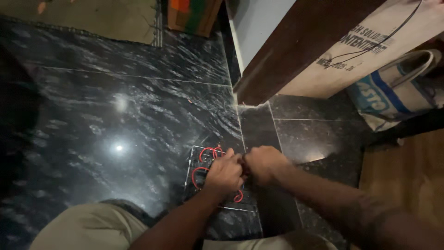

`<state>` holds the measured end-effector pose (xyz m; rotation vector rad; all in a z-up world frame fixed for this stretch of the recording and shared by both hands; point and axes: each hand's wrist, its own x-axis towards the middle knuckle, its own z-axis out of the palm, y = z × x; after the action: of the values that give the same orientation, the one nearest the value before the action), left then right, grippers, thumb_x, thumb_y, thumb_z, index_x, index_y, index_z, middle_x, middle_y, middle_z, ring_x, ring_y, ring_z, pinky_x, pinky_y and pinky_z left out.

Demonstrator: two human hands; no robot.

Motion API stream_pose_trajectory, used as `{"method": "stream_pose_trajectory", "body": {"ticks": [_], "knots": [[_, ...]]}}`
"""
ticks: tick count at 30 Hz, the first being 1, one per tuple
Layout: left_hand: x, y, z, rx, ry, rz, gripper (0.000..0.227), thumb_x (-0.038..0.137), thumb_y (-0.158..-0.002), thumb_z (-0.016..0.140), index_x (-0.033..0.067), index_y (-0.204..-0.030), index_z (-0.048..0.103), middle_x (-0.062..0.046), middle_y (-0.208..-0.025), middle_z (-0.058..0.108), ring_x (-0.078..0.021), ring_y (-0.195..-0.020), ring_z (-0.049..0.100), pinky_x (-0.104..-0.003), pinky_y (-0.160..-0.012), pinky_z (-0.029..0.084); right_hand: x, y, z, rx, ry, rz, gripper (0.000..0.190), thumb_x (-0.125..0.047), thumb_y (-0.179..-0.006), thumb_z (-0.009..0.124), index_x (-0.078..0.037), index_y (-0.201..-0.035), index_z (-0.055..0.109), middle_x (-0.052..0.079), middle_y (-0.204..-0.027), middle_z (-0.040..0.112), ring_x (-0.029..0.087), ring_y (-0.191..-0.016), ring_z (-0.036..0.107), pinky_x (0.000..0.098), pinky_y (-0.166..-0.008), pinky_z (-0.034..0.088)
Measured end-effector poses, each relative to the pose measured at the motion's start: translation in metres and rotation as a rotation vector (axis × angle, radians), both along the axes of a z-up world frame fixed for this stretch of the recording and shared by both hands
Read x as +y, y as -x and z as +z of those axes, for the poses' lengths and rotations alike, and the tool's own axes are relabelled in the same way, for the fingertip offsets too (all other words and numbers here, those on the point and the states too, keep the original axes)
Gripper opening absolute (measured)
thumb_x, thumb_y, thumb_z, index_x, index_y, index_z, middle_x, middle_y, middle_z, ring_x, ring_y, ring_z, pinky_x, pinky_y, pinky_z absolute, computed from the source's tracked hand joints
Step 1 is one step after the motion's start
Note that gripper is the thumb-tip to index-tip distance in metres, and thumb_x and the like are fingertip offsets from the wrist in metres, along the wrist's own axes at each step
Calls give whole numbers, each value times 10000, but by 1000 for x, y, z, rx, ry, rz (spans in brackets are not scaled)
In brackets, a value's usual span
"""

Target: The person wires a plastic switchboard panel by stripping insulation from red and blue wires and securing them into terminals using a screwdriver.

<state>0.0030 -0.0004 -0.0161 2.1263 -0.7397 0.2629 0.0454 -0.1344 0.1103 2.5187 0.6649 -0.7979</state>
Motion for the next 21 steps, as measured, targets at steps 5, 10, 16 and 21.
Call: {"method": "stream_pose_trajectory", "body": {"ticks": [5, 10, 16, 21], "knots": [[-5, -2, 4, 63, -178, 26, 190, 231, -760, 782, 74, -853, 730, -51, -986, 632, -278, -1046, 570, -406, -754, 519, -3, -5, 10, 215, -99, 570, 231, -289, -950, 581, -132, -926, 749, 138, -982, 743, 346, -915, 724, 482, -742, 582], [-2, 5, 10, -12, -153, 69, 232, 270, -710, 811, 84, -831, 742, -38, -954, 617, -262, -1037, 569, -414, -702, 511, -2, -8, 7, 177, 210, 307, 153, -244, -873, 612, -184, -939, 736, 125, -950, 749, 342, -904, 737, 474, -747, 592], [0, 3, 15, -10, -163, 55, 272, 278, -667, 841, 70, -808, 737, -30, -960, 602, -249, -1045, 556, -393, -682, 516, 8, -4, 11, 129, 185, 161, 181, -274, -857, 646, -172, -904, 788, 117, -985, 765, 319, -946, 741, 440, -805, 591], [0, 3, 6, -22, -152, 36, 249, 301, -735, 830, 74, -790, 742, -40, -986, 614, -252, -1063, 549, -393, -722, 530, 20, 2, 20, 134, 164, 27, 252, -363, -804, 729, -172, -962, 774, 124, -1021, 747, 315, -979, 731, 438, -819, 594]]}}
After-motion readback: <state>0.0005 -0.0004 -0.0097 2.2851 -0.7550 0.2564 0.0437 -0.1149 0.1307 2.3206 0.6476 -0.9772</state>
